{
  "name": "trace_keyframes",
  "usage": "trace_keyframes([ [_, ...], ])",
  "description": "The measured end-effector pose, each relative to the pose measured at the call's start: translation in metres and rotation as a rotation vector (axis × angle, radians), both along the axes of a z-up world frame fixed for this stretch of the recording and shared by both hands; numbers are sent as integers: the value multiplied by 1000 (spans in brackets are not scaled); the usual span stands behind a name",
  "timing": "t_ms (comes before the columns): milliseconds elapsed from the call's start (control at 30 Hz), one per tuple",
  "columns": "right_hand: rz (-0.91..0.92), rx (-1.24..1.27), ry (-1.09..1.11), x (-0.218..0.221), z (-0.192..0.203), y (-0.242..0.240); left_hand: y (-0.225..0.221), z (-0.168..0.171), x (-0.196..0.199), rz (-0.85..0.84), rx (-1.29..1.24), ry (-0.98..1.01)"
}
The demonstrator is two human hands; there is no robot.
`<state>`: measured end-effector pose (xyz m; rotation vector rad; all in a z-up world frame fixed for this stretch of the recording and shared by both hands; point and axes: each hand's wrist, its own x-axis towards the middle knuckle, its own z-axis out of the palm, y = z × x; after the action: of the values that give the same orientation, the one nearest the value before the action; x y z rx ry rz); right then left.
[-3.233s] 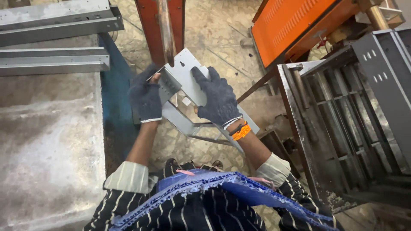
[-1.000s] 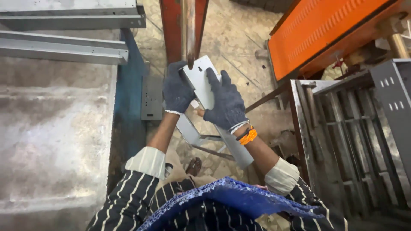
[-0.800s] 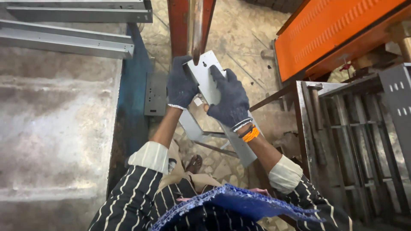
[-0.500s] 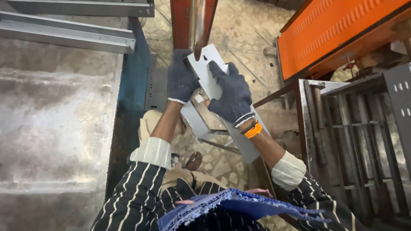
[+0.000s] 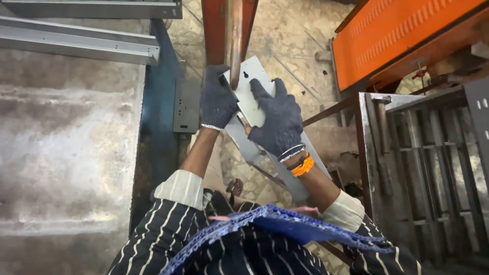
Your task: The worker performs spot welding on metal enclosure components and uses a hand file to smooth the edges.
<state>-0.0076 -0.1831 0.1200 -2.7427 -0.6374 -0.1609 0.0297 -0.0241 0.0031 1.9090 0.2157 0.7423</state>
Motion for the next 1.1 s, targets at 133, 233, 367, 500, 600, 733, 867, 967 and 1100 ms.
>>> trace_keyframes([
  [133,10,18,-34,0,-9,-2,0,-11,3,15,17,-28],
  [233,15,36,-47,-2,-8,-2,0,-1,-1,0,-35,-17],
  [367,11,32,-41,-3,-8,-1,2,11,-6,-12,35,-84],
  [500,-5,11,-28,-5,-7,2,3,-15,0,-10,8,-9],
  [600,-19,-10,-19,-6,-6,6,3,-8,-1,7,3,39],
  [733,-18,7,-19,-6,-9,4,4,-7,1,-5,0,63],
  [867,3,39,-61,-7,-17,2,6,-7,-4,-1,27,37],
  [967,0,33,-59,-5,-12,4,5,-26,4,5,14,52],
  [1100,-7,35,-38,-3,-7,4,4,-3,-3,-30,-12,-12],
])
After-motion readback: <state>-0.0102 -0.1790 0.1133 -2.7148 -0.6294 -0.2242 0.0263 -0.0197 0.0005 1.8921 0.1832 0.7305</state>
